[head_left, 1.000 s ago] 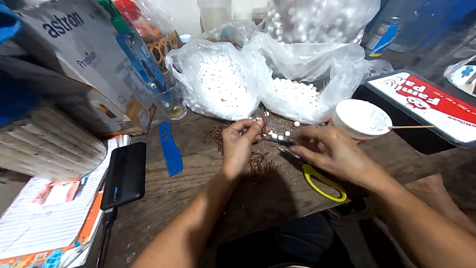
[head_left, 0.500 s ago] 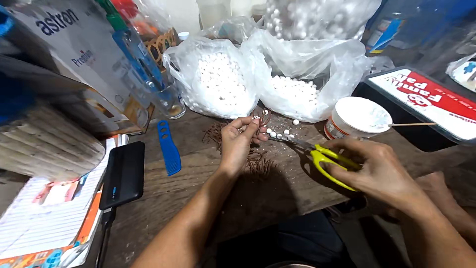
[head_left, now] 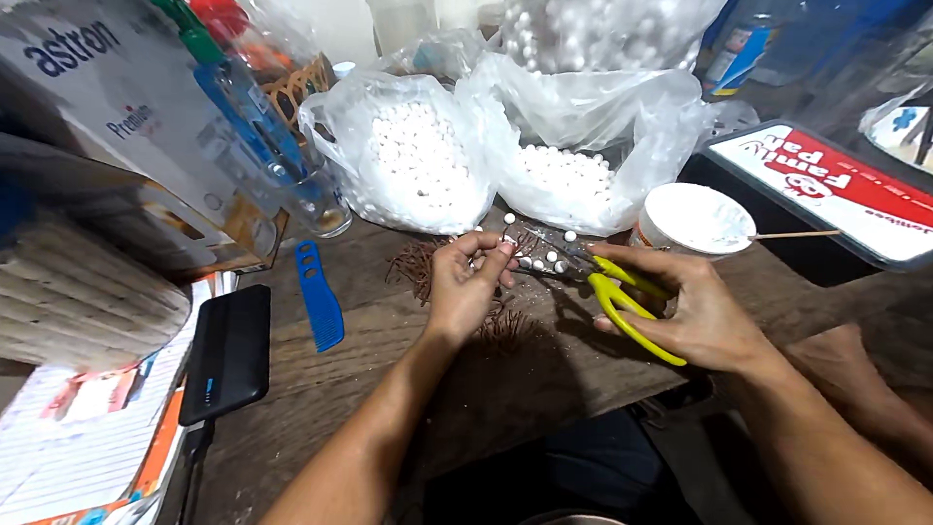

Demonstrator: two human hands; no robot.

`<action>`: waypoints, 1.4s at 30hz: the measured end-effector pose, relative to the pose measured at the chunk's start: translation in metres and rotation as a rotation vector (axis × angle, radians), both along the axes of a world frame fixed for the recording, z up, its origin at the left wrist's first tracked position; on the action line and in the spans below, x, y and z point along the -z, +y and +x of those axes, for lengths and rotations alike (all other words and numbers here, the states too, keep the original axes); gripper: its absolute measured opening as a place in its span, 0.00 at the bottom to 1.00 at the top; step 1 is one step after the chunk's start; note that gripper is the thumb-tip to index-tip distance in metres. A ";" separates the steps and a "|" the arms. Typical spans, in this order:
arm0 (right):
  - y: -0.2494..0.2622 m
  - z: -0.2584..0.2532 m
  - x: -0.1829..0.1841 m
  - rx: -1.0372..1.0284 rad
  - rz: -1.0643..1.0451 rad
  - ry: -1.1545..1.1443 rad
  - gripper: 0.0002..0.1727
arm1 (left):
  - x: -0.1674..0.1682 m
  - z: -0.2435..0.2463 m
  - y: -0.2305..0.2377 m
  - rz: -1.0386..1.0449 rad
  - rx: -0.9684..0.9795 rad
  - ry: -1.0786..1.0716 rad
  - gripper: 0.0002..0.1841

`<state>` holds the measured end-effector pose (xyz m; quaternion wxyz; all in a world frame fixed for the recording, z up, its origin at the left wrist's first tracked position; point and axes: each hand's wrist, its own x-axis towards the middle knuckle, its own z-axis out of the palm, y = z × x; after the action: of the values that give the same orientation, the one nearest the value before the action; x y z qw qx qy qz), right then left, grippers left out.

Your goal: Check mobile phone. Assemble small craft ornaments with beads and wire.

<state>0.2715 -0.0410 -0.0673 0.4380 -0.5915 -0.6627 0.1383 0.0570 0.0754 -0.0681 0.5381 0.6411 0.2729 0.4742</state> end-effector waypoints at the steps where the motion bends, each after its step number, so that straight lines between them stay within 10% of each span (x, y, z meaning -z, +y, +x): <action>1: 0.000 0.000 0.000 -0.002 -0.001 -0.002 0.38 | 0.000 0.000 0.000 0.009 0.002 0.003 0.05; 26: 0.007 -0.005 0.009 -0.091 0.062 0.263 0.20 | 0.002 -0.001 0.000 0.042 0.013 0.057 0.05; 35: -0.002 0.002 0.016 0.095 0.011 -0.350 0.25 | -0.002 0.000 0.000 -0.183 -0.031 -0.024 0.08; 42: -0.020 0.007 0.032 0.112 0.220 -0.203 0.20 | -0.003 0.000 0.001 -0.279 -0.050 -0.072 0.08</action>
<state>0.2788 -0.0613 -0.0995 0.4379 -0.5870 -0.6806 -0.0204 0.0569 0.0769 -0.0646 0.6196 0.5358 0.3323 0.4676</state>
